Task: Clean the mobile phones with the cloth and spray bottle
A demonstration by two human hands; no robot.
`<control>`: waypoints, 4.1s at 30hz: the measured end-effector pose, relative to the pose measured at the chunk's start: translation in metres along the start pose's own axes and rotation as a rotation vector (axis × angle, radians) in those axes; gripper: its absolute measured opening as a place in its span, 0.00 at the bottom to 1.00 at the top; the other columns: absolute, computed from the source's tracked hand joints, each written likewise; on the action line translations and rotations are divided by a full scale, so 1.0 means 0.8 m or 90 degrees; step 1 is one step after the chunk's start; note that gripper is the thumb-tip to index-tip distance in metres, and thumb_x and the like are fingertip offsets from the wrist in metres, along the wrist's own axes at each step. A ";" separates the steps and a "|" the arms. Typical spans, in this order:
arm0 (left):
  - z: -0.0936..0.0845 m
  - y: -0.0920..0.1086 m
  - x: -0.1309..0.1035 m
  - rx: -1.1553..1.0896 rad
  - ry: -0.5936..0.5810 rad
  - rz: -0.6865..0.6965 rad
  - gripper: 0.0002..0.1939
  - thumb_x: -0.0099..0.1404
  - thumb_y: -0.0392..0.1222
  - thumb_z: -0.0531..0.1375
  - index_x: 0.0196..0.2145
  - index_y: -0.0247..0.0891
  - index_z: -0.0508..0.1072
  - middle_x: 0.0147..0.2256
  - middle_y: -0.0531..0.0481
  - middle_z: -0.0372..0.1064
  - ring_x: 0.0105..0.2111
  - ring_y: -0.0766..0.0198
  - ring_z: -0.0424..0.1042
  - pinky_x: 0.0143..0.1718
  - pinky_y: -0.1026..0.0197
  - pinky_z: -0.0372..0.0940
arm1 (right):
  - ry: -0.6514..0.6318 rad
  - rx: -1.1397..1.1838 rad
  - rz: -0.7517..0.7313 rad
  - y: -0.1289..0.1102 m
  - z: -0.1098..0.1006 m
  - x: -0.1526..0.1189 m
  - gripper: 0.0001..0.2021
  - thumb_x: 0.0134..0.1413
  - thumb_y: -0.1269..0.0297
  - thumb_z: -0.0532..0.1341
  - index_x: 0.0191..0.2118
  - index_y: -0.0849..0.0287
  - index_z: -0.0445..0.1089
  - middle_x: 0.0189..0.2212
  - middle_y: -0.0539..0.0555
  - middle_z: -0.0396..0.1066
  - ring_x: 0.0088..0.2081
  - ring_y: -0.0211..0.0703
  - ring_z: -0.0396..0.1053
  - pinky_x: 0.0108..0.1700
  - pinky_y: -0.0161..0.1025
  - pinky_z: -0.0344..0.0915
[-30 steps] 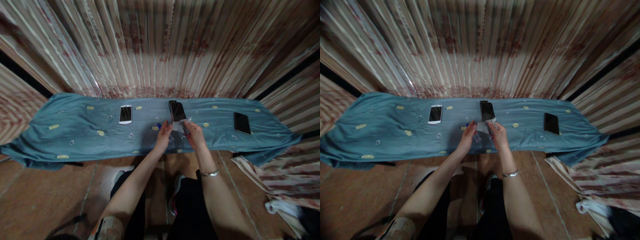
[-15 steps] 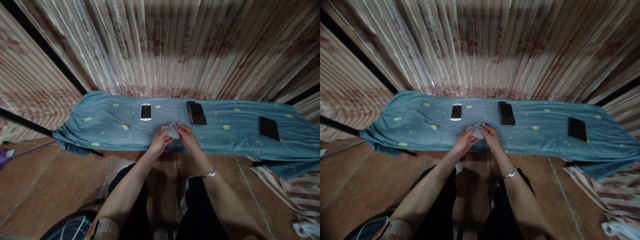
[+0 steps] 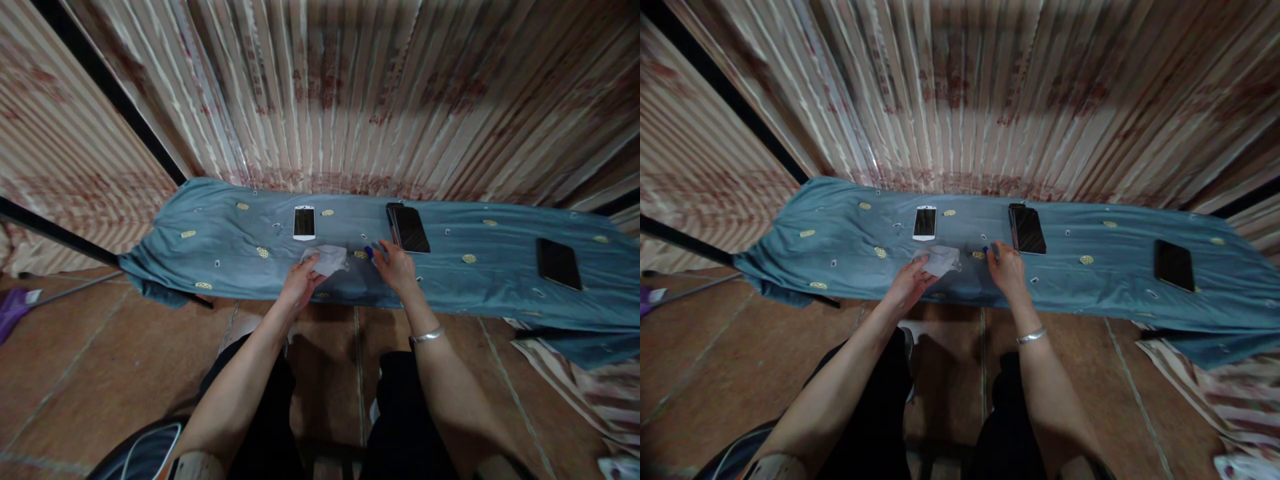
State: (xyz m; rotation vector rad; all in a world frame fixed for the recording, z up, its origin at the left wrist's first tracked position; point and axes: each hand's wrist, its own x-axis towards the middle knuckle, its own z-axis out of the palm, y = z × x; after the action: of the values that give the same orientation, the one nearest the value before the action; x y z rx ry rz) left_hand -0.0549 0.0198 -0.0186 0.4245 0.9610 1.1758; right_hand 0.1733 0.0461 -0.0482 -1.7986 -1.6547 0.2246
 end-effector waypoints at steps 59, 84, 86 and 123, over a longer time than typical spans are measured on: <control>0.013 -0.016 0.021 0.009 -0.081 0.049 0.15 0.49 0.43 0.72 0.33 0.34 0.78 0.34 0.45 0.80 0.41 0.56 0.78 0.49 0.55 0.68 | -0.305 0.879 0.372 -0.058 0.004 -0.024 0.15 0.32 0.61 0.77 0.30 0.56 0.77 0.31 0.50 0.80 0.38 0.43 0.79 0.44 0.38 0.76; 0.009 -0.027 0.023 0.007 -0.157 -0.090 0.17 0.52 0.48 0.71 0.35 0.32 0.80 0.35 0.44 0.79 0.39 0.56 0.76 0.45 0.57 0.67 | -0.223 0.781 0.247 -0.050 -0.017 -0.019 0.15 0.32 0.59 0.77 0.32 0.53 0.81 0.38 0.50 0.79 0.39 0.43 0.76 0.41 0.38 0.75; 0.006 -0.029 0.025 0.030 -0.119 -0.054 0.16 0.47 0.44 0.73 0.32 0.33 0.79 0.33 0.46 0.79 0.36 0.59 0.76 0.43 0.58 0.68 | -0.210 0.756 0.231 -0.046 -0.017 -0.018 0.15 0.33 0.58 0.77 0.33 0.52 0.81 0.36 0.49 0.79 0.36 0.41 0.75 0.40 0.38 0.73; 0.006 -0.015 0.033 0.164 -0.012 0.169 0.12 0.45 0.46 0.73 0.25 0.36 0.80 0.24 0.52 0.74 0.27 0.66 0.69 0.36 0.61 0.64 | -0.198 0.643 0.195 -0.046 -0.019 -0.018 0.17 0.36 0.54 0.75 0.36 0.54 0.80 0.33 0.50 0.79 0.27 0.39 0.71 0.32 0.38 0.68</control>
State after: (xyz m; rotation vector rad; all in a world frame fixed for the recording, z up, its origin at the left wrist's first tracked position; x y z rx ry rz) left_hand -0.0425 0.0406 -0.0355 0.7869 1.0668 1.2878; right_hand 0.1493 0.0256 -0.0202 -1.2181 -1.0808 1.2724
